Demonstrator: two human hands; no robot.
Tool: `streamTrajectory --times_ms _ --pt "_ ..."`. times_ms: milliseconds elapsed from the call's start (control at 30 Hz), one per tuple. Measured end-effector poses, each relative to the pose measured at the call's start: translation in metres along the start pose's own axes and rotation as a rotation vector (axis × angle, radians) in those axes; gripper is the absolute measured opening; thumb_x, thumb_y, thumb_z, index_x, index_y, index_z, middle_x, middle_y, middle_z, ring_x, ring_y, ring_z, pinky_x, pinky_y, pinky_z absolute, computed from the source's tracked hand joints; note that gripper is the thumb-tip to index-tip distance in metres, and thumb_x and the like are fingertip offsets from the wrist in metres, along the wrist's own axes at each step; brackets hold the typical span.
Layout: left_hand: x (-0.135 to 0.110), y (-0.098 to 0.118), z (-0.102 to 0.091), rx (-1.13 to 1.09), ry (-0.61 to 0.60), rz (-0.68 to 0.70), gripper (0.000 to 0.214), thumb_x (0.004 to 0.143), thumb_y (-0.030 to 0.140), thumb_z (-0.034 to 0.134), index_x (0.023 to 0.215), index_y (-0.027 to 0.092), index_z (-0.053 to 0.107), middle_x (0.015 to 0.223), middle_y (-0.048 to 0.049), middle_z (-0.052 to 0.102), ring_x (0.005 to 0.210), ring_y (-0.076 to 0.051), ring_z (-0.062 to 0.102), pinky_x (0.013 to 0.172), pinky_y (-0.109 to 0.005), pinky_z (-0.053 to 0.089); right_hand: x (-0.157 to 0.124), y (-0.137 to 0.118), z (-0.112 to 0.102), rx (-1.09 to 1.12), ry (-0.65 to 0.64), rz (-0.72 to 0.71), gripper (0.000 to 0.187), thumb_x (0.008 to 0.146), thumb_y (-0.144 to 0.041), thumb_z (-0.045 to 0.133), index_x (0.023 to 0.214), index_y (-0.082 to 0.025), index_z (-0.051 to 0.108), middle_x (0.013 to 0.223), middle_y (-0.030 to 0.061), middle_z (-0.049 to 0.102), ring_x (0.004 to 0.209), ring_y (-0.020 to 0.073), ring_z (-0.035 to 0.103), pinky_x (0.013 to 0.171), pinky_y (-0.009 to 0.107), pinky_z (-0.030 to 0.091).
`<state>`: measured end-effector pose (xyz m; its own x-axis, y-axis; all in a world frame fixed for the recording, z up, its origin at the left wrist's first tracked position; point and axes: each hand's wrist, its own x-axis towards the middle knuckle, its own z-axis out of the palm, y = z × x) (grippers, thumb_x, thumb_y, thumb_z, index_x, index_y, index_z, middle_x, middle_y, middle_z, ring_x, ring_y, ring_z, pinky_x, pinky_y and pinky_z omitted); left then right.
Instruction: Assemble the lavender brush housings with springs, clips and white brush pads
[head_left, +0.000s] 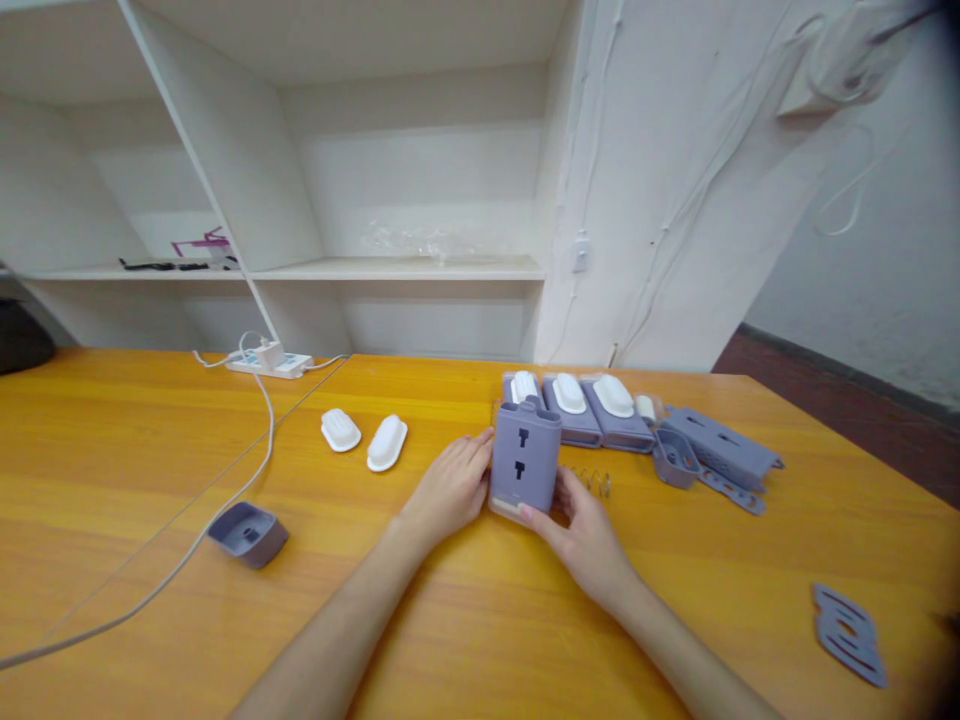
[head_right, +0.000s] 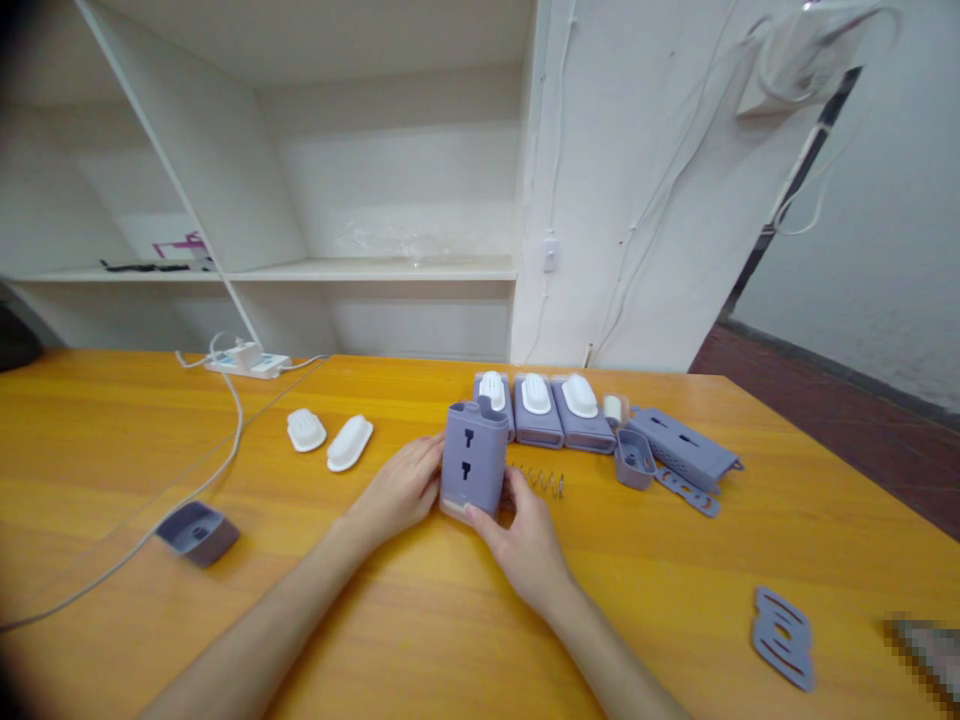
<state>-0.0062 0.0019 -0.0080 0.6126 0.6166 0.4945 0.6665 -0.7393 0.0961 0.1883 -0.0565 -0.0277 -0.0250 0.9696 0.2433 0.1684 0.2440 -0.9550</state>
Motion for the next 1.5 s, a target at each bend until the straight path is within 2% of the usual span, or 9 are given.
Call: streamTrajectory --times_ms 167,367,500,733,900,1000,1167,1333,1500 --pt "0.001 -0.003 -0.017 0.073 0.031 -0.157 0.039 0.084 0.024 0.040 0.121 0.017 0.048 0.121 -0.0120 0.053 0.109 -0.025 0.048 0.096 -0.041 0.034 0.000 0.000 0.000 0.015 -0.009 0.008 0.044 0.075 -0.029 0.065 0.115 -0.020 0.049 0.117 0.0102 0.061 0.101 0.0237 0.060 0.089 0.041 0.048" --pt "-0.015 -0.037 -0.012 0.566 0.133 -0.805 0.034 0.085 0.032 0.039 0.106 0.010 0.054 0.100 -0.0206 0.057 0.100 -0.036 0.050 0.082 -0.048 0.036 -0.002 -0.004 -0.002 0.059 -0.044 0.014 0.045 0.079 -0.032 0.061 0.121 -0.020 0.048 0.120 0.0095 0.059 0.104 0.0239 0.059 0.092 0.041 0.045" --pt "-0.019 -0.048 -0.007 0.509 0.069 -0.869 0.034 0.086 0.029 0.038 0.110 0.010 0.052 0.089 -0.0177 0.059 0.089 -0.032 0.055 0.075 -0.043 0.039 -0.003 -0.006 -0.007 0.013 0.045 0.014 0.049 0.083 -0.039 0.054 0.126 -0.018 0.047 0.129 0.0091 0.054 0.117 0.0251 0.050 0.101 0.042 0.036" --pt "0.002 -0.015 -0.016 -0.227 0.528 -0.539 0.040 0.089 0.032 0.039 0.127 0.020 0.039 0.113 -0.0117 0.056 0.099 -0.023 0.055 0.085 -0.034 0.040 -0.002 -0.009 -0.012 -0.009 0.216 0.051 0.045 0.083 -0.044 0.048 0.119 -0.018 0.055 0.117 0.0088 0.062 0.101 0.0255 0.059 0.084 0.035 0.049" --pt "0.010 0.014 -0.005 -1.080 0.548 -0.735 0.044 0.085 0.043 0.047 0.124 0.025 0.038 0.076 0.0002 0.055 0.060 -0.012 0.052 0.056 -0.023 0.042 -0.001 -0.007 -0.009 0.073 0.239 0.186 0.060 0.082 -0.050 0.047 0.133 -0.020 0.041 0.101 0.0086 0.067 0.058 0.0188 0.062 0.044 0.029 0.051" --pt "0.013 0.022 0.002 -1.451 0.481 -0.800 0.050 0.080 0.038 0.056 0.124 0.029 0.034 0.085 0.0005 0.055 0.065 -0.011 0.054 0.054 -0.021 0.043 -0.001 -0.008 -0.006 0.151 0.215 0.202 0.063 0.081 -0.050 0.049 0.135 -0.021 0.036 0.111 0.0084 0.062 0.067 0.0198 0.063 0.043 0.029 0.053" --pt "0.016 0.028 0.000 -1.608 0.469 -0.815 0.062 0.070 0.028 0.068 0.124 0.031 0.037 0.090 0.0023 0.054 0.072 -0.010 0.054 0.065 -0.023 0.047 -0.003 -0.009 -0.003 0.045 0.205 0.121 0.064 0.081 -0.048 0.050 0.136 -0.021 0.034 0.124 0.0098 0.054 0.088 0.0243 0.062 0.050 0.030 0.056" --pt "0.021 0.033 -0.007 -1.780 0.437 -0.908 0.036 0.077 0.037 0.057 0.109 0.020 0.055 0.099 -0.0036 0.061 0.081 -0.015 0.058 0.070 -0.025 0.047 -0.005 -0.011 -0.003 -0.366 0.314 -0.115 0.050 0.083 -0.040 0.052 0.128 -0.020 0.046 0.110 0.0114 0.057 0.098 0.0263 0.055 0.082 0.040 0.049" --pt "0.022 0.035 -0.007 -1.886 0.375 -0.856 0.027 0.075 0.033 0.061 0.097 0.017 0.060 0.096 -0.0055 0.064 0.080 -0.015 0.060 0.070 -0.026 0.046 -0.006 -0.014 -0.003 -0.450 0.289 -0.165 0.049 0.084 -0.037 0.051 0.129 -0.020 0.043 0.100 0.0099 0.053 0.089 0.0232 0.055 0.072 0.035 0.050"
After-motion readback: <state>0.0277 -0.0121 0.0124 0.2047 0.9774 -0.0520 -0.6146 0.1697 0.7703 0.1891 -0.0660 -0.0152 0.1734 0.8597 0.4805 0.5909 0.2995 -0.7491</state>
